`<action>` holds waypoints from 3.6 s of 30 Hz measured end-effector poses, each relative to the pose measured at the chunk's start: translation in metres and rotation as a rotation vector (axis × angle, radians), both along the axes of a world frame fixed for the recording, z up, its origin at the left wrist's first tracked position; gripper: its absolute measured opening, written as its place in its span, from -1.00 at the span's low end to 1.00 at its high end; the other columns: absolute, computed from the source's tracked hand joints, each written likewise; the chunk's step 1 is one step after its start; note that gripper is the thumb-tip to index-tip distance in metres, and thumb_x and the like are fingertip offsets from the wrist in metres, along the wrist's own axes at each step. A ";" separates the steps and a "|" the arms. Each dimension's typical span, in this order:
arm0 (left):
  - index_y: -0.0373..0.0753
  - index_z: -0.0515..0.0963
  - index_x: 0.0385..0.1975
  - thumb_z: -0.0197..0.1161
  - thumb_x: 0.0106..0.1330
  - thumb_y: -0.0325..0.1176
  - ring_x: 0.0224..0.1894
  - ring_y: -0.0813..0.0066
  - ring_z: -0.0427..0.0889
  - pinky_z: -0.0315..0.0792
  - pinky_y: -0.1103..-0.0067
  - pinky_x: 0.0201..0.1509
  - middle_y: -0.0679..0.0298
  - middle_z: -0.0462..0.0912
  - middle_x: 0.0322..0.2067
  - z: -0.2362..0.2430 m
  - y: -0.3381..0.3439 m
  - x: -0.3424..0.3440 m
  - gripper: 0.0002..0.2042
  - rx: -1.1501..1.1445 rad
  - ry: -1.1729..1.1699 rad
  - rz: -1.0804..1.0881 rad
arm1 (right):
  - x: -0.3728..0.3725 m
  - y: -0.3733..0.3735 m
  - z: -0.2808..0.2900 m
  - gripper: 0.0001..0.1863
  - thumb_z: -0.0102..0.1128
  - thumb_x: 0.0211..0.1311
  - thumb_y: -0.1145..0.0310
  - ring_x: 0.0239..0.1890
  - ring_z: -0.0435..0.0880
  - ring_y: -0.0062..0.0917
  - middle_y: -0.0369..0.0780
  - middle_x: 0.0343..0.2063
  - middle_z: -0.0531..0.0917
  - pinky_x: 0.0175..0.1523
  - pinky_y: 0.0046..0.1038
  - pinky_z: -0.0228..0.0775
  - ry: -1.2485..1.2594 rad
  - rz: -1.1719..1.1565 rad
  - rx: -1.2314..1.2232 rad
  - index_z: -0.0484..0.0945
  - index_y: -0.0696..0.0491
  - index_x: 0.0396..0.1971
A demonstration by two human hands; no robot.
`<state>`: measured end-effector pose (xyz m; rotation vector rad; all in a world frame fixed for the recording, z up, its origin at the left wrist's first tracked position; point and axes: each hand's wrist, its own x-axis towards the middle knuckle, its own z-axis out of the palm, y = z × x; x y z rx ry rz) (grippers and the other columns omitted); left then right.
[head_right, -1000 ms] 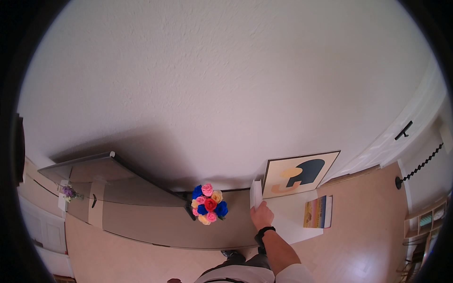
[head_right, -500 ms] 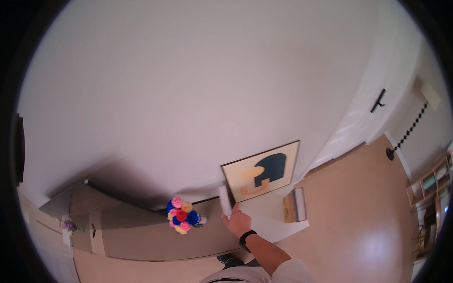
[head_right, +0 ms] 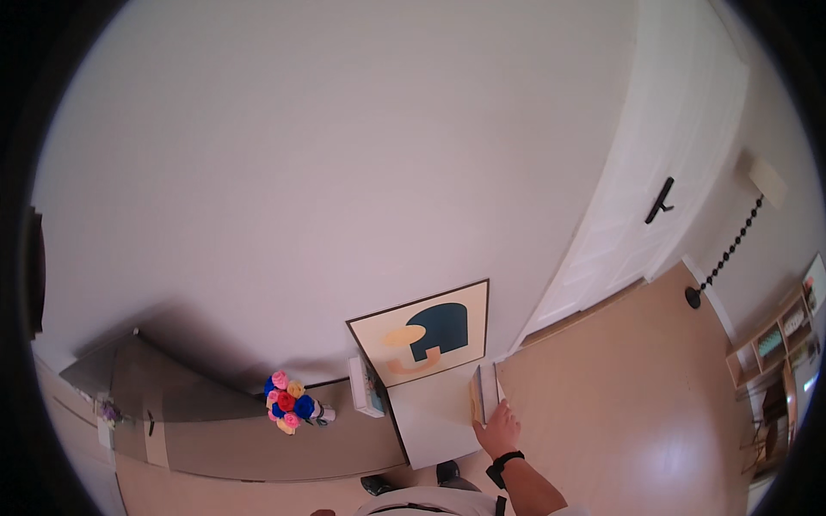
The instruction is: The person rearranges decorative items on a low cabinet in a living room. They adjust a framed artwork, pick up and reposition several books, and move two vases of artificial flowers to different spots on the cabinet surface.
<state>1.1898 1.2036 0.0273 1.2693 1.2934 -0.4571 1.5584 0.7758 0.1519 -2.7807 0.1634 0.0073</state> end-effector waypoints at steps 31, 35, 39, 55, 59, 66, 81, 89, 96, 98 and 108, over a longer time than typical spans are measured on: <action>-0.38 0.37 0.09 -0.04 0.45 -0.14 0.01 0.35 0.57 0.44 0.45 0.12 0.14 0.55 -0.01 0.292 -0.115 0.217 -0.57 -0.157 -0.776 0.194 | -0.003 0.000 0.140 -0.53 -0.19 0.40 0.00 -0.50 0.66 -0.46 -0.16 -0.45 0.69 -0.46 -0.48 0.48 1.055 0.126 1.531 0.49 0.10 -0.10; -0.43 0.42 -0.05 -0.07 0.42 -0.29 -0.03 0.31 0.59 0.44 0.42 0.12 0.12 0.59 -0.06 0.288 -0.099 0.192 -0.68 -0.281 -0.826 0.464 | 0.002 0.025 0.178 -0.42 -0.31 0.45 -0.11 -0.50 0.67 -0.46 -0.12 -0.50 0.67 -0.40 -0.48 0.52 1.041 0.256 1.315 0.49 0.13 -0.12; -0.42 0.40 0.02 -0.10 0.42 -0.29 0.03 0.30 0.55 0.39 0.41 0.18 0.11 0.56 -0.01 0.281 -0.087 0.161 -0.66 -0.400 -0.813 0.522 | -0.001 0.051 0.209 -0.33 -0.31 0.43 -0.17 -0.53 0.65 -0.45 -0.10 -0.50 0.67 -0.36 -0.50 0.51 1.068 0.320 1.133 0.54 0.20 -0.22; -0.15 0.31 0.21 -0.22 0.45 0.03 0.22 0.20 0.40 0.18 0.25 0.34 0.17 0.48 0.11 0.231 -0.078 0.122 -0.51 -0.379 -1.176 0.759 | -0.077 0.119 0.280 -0.44 0.29 0.04 0.10 -0.45 0.63 -0.30 -0.10 -0.50 0.61 -0.33 -0.34 0.46 -0.050 1.455 0.668 0.42 0.18 -0.04; -0.20 0.33 0.18 -0.13 0.39 -0.05 0.14 0.17 0.46 0.25 0.27 0.29 0.12 0.52 0.04 0.248 -0.073 0.117 -0.53 -0.270 -1.273 0.844 | -0.066 0.117 0.278 -0.45 0.36 -0.01 0.28 -0.28 0.66 -0.39 -0.13 -0.26 0.63 -0.16 -0.47 0.49 0.244 1.394 0.602 0.43 0.12 0.02; -0.30 0.20 0.28 -0.12 0.41 0.00 0.25 0.27 0.31 0.08 0.36 0.37 0.11 0.42 0.13 0.306 -0.102 0.148 -0.42 0.172 -1.259 0.426 | -0.021 0.064 0.167 -0.46 0.30 0.02 0.50 -0.05 0.61 -0.35 -0.10 -0.10 0.60 0.07 -0.40 0.45 0.598 0.881 0.906 0.37 0.14 0.07; -0.32 0.01 0.39 -0.21 0.40 0.21 0.23 0.31 0.37 0.28 0.36 0.23 0.10 0.21 0.32 0.353 -0.109 0.175 -0.23 -0.156 -1.165 -0.083 | 0.002 0.027 0.080 -0.26 0.34 0.14 0.36 0.22 0.39 -0.30 -0.13 0.18 0.40 0.32 -0.12 0.19 1.405 0.240 1.710 0.17 0.13 0.28; -0.31 0.02 0.37 -0.19 0.45 0.14 0.07 0.33 0.52 0.45 0.41 0.07 0.13 0.27 0.25 0.349 -0.107 0.186 -0.30 -0.196 -1.061 0.084 | -0.003 0.030 0.053 -0.41 0.05 0.35 0.14 0.11 0.49 -0.28 -0.09 0.13 0.48 0.23 -0.05 0.24 1.631 0.156 1.688 0.20 0.14 0.26; -0.35 0.08 0.32 0.03 0.44 -0.09 0.07 0.43 0.49 0.39 0.49 0.15 0.18 0.41 0.13 0.325 -0.098 0.167 -0.40 0.222 -0.872 0.110 | -0.001 0.046 0.076 -0.41 0.06 0.34 0.11 0.00 0.54 -0.33 -0.07 0.05 0.52 0.15 -0.26 0.35 1.426 0.495 1.328 0.28 0.21 0.21; -0.36 0.09 0.31 0.09 0.42 -0.20 0.08 0.45 0.48 0.38 0.49 0.18 0.18 0.43 0.11 0.296 -0.086 0.158 -0.42 0.236 -0.898 0.099 | -0.007 0.059 0.099 -0.40 0.12 0.32 0.13 -0.01 0.53 -0.38 -0.10 0.03 0.53 0.12 -0.34 0.39 1.300 0.595 1.149 0.28 0.23 0.20; -0.33 0.20 0.27 0.00 0.45 -0.28 0.17 0.44 0.45 0.41 0.49 0.17 0.23 0.48 0.10 0.197 -0.063 0.092 -0.55 -0.150 -0.628 0.365 | -0.019 0.121 0.133 -0.45 0.21 0.21 0.13 -0.27 0.62 -0.41 -0.10 -0.19 0.61 -0.12 -0.39 0.51 1.128 0.787 0.726 0.41 0.27 0.02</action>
